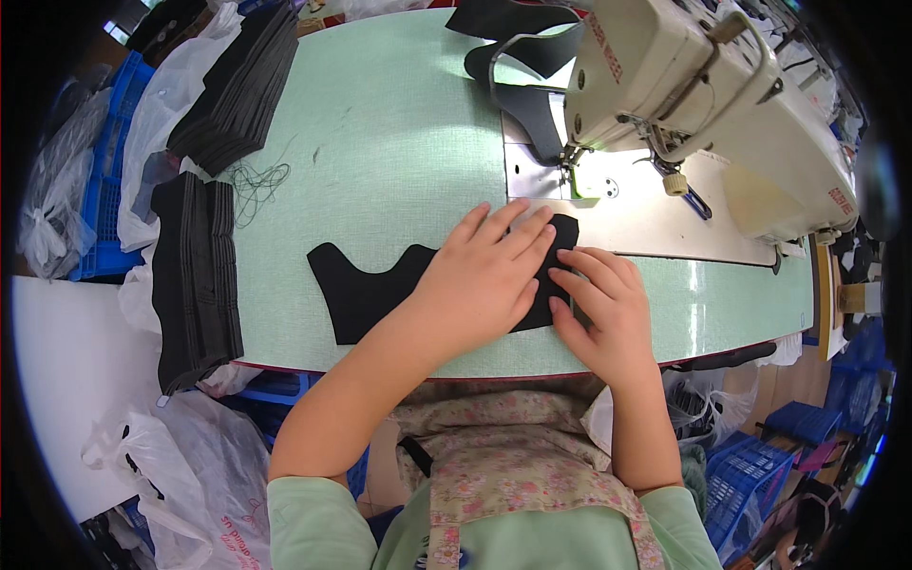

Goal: The person stitches black fabric pieces one at a time using a sewing machine and trims thread with snips.

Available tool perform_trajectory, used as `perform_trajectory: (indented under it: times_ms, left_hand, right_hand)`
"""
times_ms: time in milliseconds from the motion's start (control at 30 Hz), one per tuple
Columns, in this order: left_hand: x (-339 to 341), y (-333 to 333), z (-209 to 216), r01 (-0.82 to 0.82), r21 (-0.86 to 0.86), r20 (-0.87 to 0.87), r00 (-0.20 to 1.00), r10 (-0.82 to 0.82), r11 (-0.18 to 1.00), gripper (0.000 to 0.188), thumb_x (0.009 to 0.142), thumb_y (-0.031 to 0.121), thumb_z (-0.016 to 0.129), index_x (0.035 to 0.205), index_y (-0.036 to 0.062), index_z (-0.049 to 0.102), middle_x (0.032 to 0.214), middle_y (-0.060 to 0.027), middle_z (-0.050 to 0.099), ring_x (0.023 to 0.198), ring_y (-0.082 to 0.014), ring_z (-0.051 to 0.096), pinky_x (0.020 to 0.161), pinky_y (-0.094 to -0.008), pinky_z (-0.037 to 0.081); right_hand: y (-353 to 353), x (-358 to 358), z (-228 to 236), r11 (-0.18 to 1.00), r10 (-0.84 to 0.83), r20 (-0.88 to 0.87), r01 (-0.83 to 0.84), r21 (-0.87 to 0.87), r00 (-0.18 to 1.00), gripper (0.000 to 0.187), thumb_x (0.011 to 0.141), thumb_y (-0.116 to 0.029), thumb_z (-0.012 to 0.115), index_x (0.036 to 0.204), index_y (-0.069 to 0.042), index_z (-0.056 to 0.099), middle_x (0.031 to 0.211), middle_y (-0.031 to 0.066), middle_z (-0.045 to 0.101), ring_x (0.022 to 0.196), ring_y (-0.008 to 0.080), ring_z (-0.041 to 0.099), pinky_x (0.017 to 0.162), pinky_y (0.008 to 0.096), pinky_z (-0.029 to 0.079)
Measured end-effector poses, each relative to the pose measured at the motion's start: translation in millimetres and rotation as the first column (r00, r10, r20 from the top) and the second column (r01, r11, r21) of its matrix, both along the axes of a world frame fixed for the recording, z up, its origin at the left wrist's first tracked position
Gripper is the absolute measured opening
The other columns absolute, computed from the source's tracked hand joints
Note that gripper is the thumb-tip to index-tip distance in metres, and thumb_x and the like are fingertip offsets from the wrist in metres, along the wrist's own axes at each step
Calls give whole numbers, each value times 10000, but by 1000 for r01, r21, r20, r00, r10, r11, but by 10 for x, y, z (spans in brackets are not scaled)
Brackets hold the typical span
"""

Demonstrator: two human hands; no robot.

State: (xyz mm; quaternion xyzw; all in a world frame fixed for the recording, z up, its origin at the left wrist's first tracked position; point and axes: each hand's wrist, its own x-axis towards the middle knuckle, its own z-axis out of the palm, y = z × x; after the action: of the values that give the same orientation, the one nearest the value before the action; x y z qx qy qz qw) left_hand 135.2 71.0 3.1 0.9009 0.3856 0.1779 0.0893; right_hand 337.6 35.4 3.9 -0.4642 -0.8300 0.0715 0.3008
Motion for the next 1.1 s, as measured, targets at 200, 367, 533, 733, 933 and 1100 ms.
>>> perform_trajectory:
  times_ms: [200,367,533,733,933,1100]
  left_hand:
    - [51,17,51,29,-22,-28,999,-29,999,553,874,201,642,1384,23,523,1480,-121,487,1397,-288,416,1155,-497,334]
    - [114,-8,136,10,-23,-100,995,-13,1000,574,881,226,630,1394,-1,511,1481,-141,486,1402,-285,417,1165,-470,330]
    - [142,107,113,-19,-28,-141,990,15,999,590,899,218,611,1426,-7,472,1495,-173,461,1406,-310,411,1169,-479,318]
    - [221,275,104,-41,-15,-151,988,38,999,573,921,215,582,1437,-3,461,1491,-182,462,1396,-324,417,1168,-465,320]
    - [244,335,98,-45,27,-176,983,49,999,571,927,220,567,1439,-6,455,1486,-183,466,1387,-330,422,1165,-446,324]
    - [282,212,61,-102,40,-41,994,103,994,480,858,148,669,1302,-4,569,1389,-165,539,1308,-334,501,1066,-454,413]
  right_hand:
    - [-5,12,5,1000,-7,-6,7,-6,1000,293,733,-111,735,1018,-48,712,1158,89,678,1114,286,617,939,437,469]
    - [-7,-5,8,1000,-16,-81,14,-28,997,298,717,-105,727,1005,-30,709,1088,93,652,1083,284,606,937,427,468]
    - [20,-5,16,1000,-31,-100,31,-3,994,315,733,-127,732,1024,-9,703,1112,105,644,1116,293,592,983,432,454]
    - [59,14,-47,996,-90,-73,89,-16,993,400,768,-157,720,1132,0,666,1224,131,631,1217,314,544,1061,468,395]
    - [60,-5,-102,989,-151,-1,151,-2,989,430,814,-176,713,1207,-19,638,1305,118,601,1293,310,501,1106,487,347]
    - [10,26,-78,986,-161,-2,161,-36,987,422,816,-164,712,1208,-26,643,1318,109,601,1307,309,497,1122,508,321]
